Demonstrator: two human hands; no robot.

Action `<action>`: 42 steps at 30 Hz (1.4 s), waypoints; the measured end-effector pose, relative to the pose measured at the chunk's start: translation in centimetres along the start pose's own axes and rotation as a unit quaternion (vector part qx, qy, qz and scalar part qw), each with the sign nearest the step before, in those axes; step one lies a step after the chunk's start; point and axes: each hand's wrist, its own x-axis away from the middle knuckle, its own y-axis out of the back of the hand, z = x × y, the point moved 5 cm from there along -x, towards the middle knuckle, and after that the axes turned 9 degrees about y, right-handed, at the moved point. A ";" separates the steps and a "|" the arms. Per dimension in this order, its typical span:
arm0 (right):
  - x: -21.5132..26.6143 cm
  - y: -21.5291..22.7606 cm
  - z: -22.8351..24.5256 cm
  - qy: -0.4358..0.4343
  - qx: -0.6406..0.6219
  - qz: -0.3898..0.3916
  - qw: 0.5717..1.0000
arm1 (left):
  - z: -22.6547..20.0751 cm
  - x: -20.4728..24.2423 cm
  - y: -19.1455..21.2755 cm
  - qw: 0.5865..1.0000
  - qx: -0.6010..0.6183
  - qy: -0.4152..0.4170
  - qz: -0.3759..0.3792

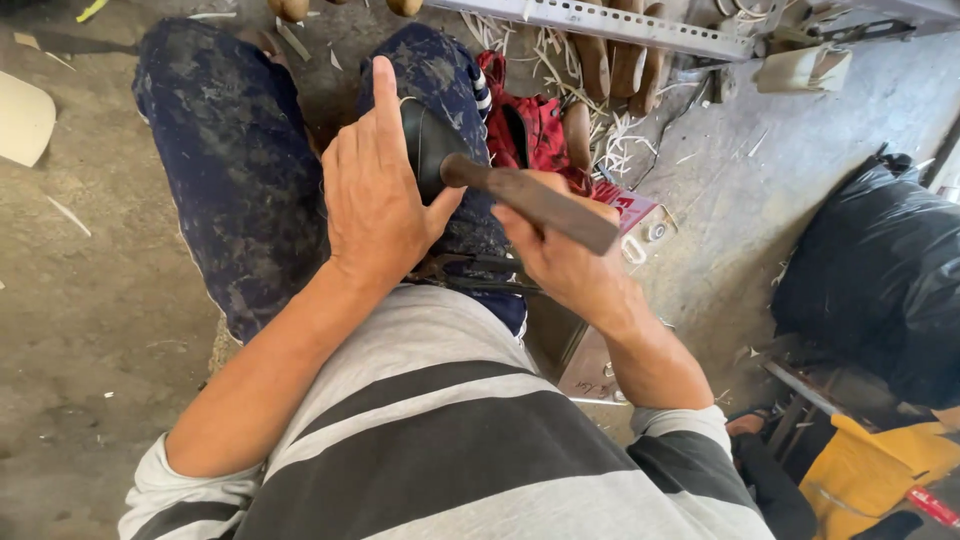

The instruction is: Shaping a leather shoe upper over a last using pliers and a hammer in a workshop.

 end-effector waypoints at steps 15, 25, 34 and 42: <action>-1.7 1.8 -2.0 -0.068 0.063 -0.002 0.996 | -0.5 0.3 0.4 0.999 -0.035 -0.007 -0.002; -4.5 2.3 -2.8 -0.154 -0.009 0.128 0.980 | -1.4 1.1 -0.3 0.995 -0.093 -0.031 -0.007; -6.5 2.7 -4.2 -0.088 0.070 0.213 0.971 | -1.8 1.3 -0.6 0.996 -0.086 -0.037 0.004; -7.0 2.7 -4.2 -0.071 0.049 0.175 0.981 | 0.0 -0.3 -0.3 0.997 0.066 -0.046 0.021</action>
